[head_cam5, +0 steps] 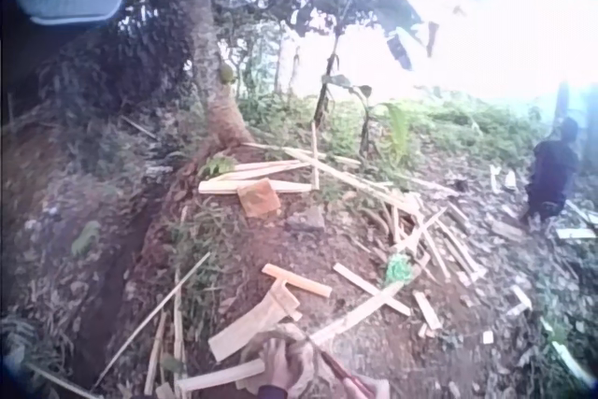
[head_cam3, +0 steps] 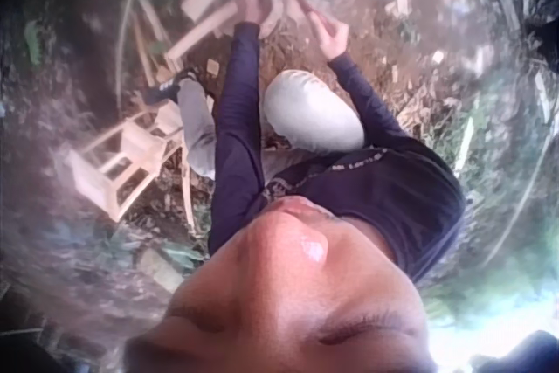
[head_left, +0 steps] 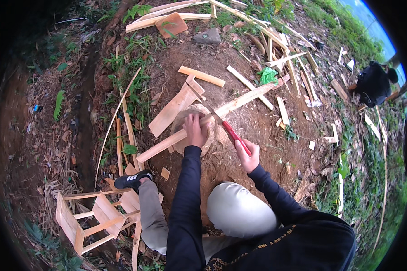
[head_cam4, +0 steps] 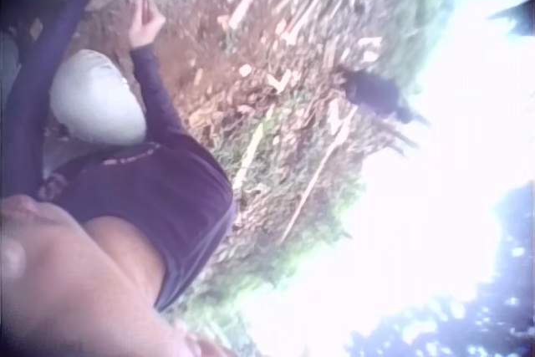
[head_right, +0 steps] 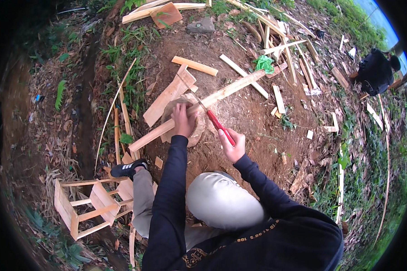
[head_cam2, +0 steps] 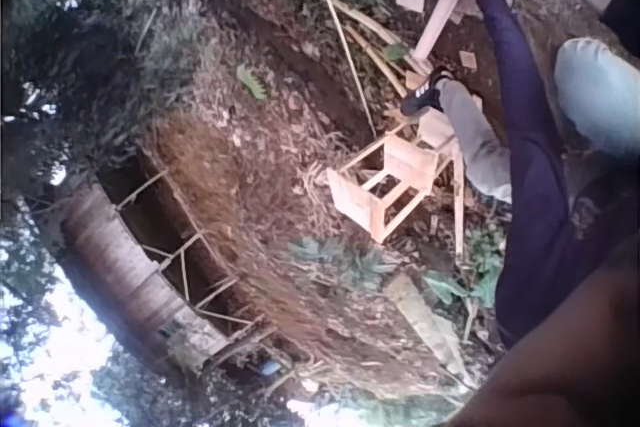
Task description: The person uses a red hand saw to cut a piece of light-colored wood resting on a wooden stump. They hold the wood steady with their left hand while sawing with their right hand. The task is performed outdoors on a dirt ground scattered with wood scraps.
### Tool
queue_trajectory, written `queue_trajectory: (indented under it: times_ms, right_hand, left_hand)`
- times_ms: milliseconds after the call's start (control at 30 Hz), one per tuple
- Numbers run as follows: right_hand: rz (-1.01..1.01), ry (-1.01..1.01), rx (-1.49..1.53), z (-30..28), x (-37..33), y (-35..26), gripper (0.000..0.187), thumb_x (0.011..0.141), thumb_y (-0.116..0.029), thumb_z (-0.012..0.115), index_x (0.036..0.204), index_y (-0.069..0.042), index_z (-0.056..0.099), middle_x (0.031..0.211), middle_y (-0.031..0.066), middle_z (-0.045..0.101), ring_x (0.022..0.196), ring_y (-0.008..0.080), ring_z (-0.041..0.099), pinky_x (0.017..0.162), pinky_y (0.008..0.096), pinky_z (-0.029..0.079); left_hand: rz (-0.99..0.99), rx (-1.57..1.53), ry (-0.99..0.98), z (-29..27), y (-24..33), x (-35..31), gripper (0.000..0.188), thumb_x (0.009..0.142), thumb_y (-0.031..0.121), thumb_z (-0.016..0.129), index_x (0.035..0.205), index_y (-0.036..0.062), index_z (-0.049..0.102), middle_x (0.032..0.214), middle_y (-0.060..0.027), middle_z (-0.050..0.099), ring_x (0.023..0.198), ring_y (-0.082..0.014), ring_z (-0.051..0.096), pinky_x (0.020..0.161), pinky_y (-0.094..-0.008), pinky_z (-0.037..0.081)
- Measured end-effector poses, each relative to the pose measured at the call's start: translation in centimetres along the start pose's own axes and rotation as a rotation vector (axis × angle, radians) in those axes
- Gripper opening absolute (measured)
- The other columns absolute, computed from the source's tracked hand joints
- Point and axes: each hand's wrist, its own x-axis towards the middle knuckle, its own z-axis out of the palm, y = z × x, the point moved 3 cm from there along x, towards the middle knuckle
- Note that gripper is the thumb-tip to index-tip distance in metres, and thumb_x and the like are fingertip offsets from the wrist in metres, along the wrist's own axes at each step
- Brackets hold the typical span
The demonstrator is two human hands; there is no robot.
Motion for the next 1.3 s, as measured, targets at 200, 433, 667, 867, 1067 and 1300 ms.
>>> queue_trajectory:
  times_ms: [200,433,667,867,1067,1300]
  right_hand:
    - [-0.009,-0.010,-0.034,-0.5,-0.7,0.2,0.031,0.099,-0.023,0.062,0.080,0.002,0.065,0.055,0.0012,0.051,0.051,0.0066,0.045,0.048,0.0290,0.036]
    - [-0.012,-0.250,-0.072,-0.9,1.6,-3.6,0.039,0.091,-0.030,0.074,0.074,-0.001,0.056,0.055,0.0017,0.045,0.053,0.0069,0.040,0.048,0.0300,0.036]
    - [0.110,-0.219,0.089,0.4,3.1,-5.6,0.039,0.090,-0.032,0.075,0.074,-0.003,0.056,0.060,-0.0046,0.048,0.054,0.0076,0.042,0.050,0.0292,0.037]
    - [-0.077,-0.301,-0.182,0.6,2.2,-7.1,0.039,0.092,-0.033,0.070,0.075,0.000,0.057,0.054,0.0058,0.043,0.052,0.0098,0.041,0.050,0.0328,0.039]
    - [0.011,-0.120,-0.023,0.2,0.2,-0.8,0.033,0.095,-0.029,0.068,0.081,0.000,0.064,0.059,-0.0012,0.052,0.054,0.0057,0.045,0.050,0.0276,0.037]
    - [0.017,0.020,0.144,-0.1,1.3,0.1,0.027,0.096,-0.023,0.066,0.082,0.000,0.064,0.061,-0.0059,0.053,0.055,0.0027,0.044,0.049,0.0252,0.034]
  left_hand:
    - [0.039,0.013,-0.002,0.6,-0.2,-0.2,0.038,0.079,0.022,0.078,0.111,0.0096,0.061,0.110,-0.0096,0.054,0.110,-0.0342,0.050,0.091,-0.0498,0.035]
    - [-0.045,0.042,-0.025,0.0,0.4,-0.6,0.036,0.081,0.021,0.075,0.111,0.0098,0.058,0.110,-0.0093,0.055,0.108,-0.0312,0.053,0.090,-0.0473,0.034]
    - [-0.002,0.113,0.024,0.8,0.4,-1.2,0.033,0.085,0.024,0.071,0.112,0.0104,0.058,0.106,-0.0087,0.059,0.106,-0.0310,0.055,0.089,-0.0470,0.035]
    - [-0.038,0.117,0.024,0.6,-0.3,-1.7,0.036,0.085,0.025,0.070,0.115,0.0095,0.058,0.110,-0.0116,0.057,0.110,-0.0327,0.054,0.093,-0.0499,0.035]
    - [0.075,-0.027,0.171,-0.1,-0.6,-1.3,0.039,0.083,0.026,0.076,0.117,0.0098,0.066,0.113,-0.0133,0.054,0.109,-0.0340,0.050,0.097,-0.0474,0.037]
    - [0.089,-0.034,0.137,0.5,-1.7,-1.3,0.039,0.084,0.029,0.076,0.117,0.0106,0.069,0.105,-0.0113,0.054,0.105,-0.0320,0.050,0.095,-0.0457,0.040]
